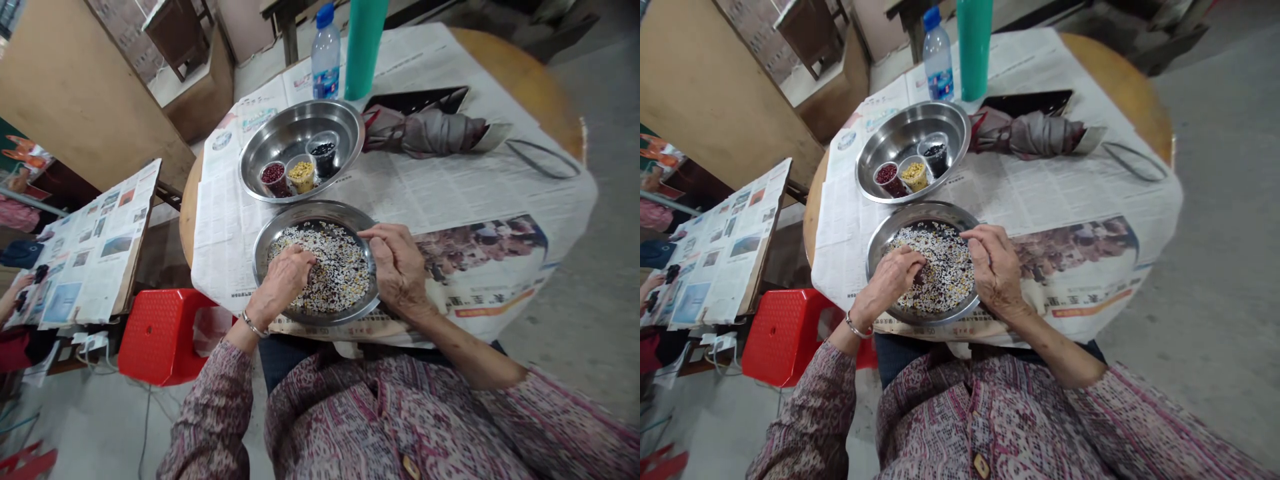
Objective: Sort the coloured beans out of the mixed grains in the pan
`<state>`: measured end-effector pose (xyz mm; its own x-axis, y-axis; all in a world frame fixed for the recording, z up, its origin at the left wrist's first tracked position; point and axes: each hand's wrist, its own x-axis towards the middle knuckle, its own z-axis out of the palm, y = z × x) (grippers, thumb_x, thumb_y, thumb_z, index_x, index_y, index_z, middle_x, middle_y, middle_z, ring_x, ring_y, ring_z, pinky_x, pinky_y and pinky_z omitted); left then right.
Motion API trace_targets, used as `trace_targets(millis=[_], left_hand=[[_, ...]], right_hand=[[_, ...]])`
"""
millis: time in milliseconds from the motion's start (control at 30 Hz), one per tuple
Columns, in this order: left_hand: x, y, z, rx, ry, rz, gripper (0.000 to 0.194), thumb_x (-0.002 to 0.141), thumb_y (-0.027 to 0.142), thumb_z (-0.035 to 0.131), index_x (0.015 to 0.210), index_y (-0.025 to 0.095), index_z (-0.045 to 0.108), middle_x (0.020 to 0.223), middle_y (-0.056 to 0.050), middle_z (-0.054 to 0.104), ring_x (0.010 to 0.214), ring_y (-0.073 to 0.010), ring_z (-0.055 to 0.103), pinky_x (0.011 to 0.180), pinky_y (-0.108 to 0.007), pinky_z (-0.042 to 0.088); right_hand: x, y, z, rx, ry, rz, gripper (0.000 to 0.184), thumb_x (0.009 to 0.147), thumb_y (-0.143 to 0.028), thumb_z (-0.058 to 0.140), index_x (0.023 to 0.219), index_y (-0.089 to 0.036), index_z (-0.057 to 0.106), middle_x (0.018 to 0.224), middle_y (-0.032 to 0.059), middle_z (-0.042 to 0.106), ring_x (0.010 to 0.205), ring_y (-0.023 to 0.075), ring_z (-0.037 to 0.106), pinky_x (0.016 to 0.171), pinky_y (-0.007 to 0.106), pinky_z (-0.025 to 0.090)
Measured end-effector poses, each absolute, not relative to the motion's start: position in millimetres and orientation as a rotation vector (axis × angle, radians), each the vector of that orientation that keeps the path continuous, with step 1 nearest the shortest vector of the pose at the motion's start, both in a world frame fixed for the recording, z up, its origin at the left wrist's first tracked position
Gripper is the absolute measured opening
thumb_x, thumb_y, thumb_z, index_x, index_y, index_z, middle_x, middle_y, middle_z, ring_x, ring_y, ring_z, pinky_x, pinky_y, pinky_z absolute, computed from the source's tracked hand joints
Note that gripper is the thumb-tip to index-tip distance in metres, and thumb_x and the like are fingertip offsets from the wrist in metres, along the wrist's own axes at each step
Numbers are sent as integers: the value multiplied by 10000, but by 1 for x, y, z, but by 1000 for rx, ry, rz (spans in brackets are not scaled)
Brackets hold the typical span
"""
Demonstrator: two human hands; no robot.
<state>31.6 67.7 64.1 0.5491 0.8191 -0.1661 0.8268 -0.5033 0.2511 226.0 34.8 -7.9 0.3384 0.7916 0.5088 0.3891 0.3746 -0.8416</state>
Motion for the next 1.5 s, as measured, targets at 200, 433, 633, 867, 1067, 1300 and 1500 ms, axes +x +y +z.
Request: trace_targets(millis=[200,433,633,867,1067,1300,1500], left_hand=[[44,79,68,2575,1300,0,447,866,342,763,1265,215,608,1313,-96,557,1228,-287,538,1062,-460,511],[59,78,52,2532,1074,-55,239,905,124,595,1126,183,660,1138,-67,633,1093,-213,625,1021,-379,539],[45,84,54,2414,1225,142,209,855,38,565,925,166,714,955,-47,730,971,-182,683,996,-355,532],[13,94,59,2381,1469,368,195,861,36,605,927,182,715,955,-40,740,921,-173,689,957,-366,554],[7,94,51,2440,1547,536,272,895,96,657,1151,188,636,1210,-81,662,1142,-203,638,1049,-411,532],[12,88,43,2442,1655,266,476,855,248,771,1277,159,569,1236,-130,610,1174,-289,588,1046,-487,513],[19,90,36,2359,1509,394,263,905,16,539,1047,186,681,1014,-48,707,1026,-185,661,1021,-386,527]], right_hand=[[225,35,-7,-1245,-1268,374,279,1013,-404,445,983,-278,692,1005,82,660,1006,257,632,921,502,519],[225,36,-9,-1233,-1269,362,261,1012,-375,456,990,-277,697,1012,80,659,1005,257,633,934,499,509],[226,36,-10,-1229,-1283,349,257,1010,-370,462,982,-271,697,1007,76,661,1006,254,636,917,491,517],[225,36,-10,-1223,-1281,341,248,1007,-358,469,980,-271,699,1000,71,656,993,248,637,906,482,519],[226,36,-11,-1230,-1285,342,238,1004,-362,475,991,-279,699,1011,68,659,1008,247,638,919,485,520],[226,36,-10,-1227,-1299,330,234,1006,-340,476,992,-275,701,1010,69,660,1009,242,641,914,476,524],[226,36,-11,-1235,-1292,333,228,999,-344,481,990,-274,698,1005,68,661,998,244,644,908,481,529]])
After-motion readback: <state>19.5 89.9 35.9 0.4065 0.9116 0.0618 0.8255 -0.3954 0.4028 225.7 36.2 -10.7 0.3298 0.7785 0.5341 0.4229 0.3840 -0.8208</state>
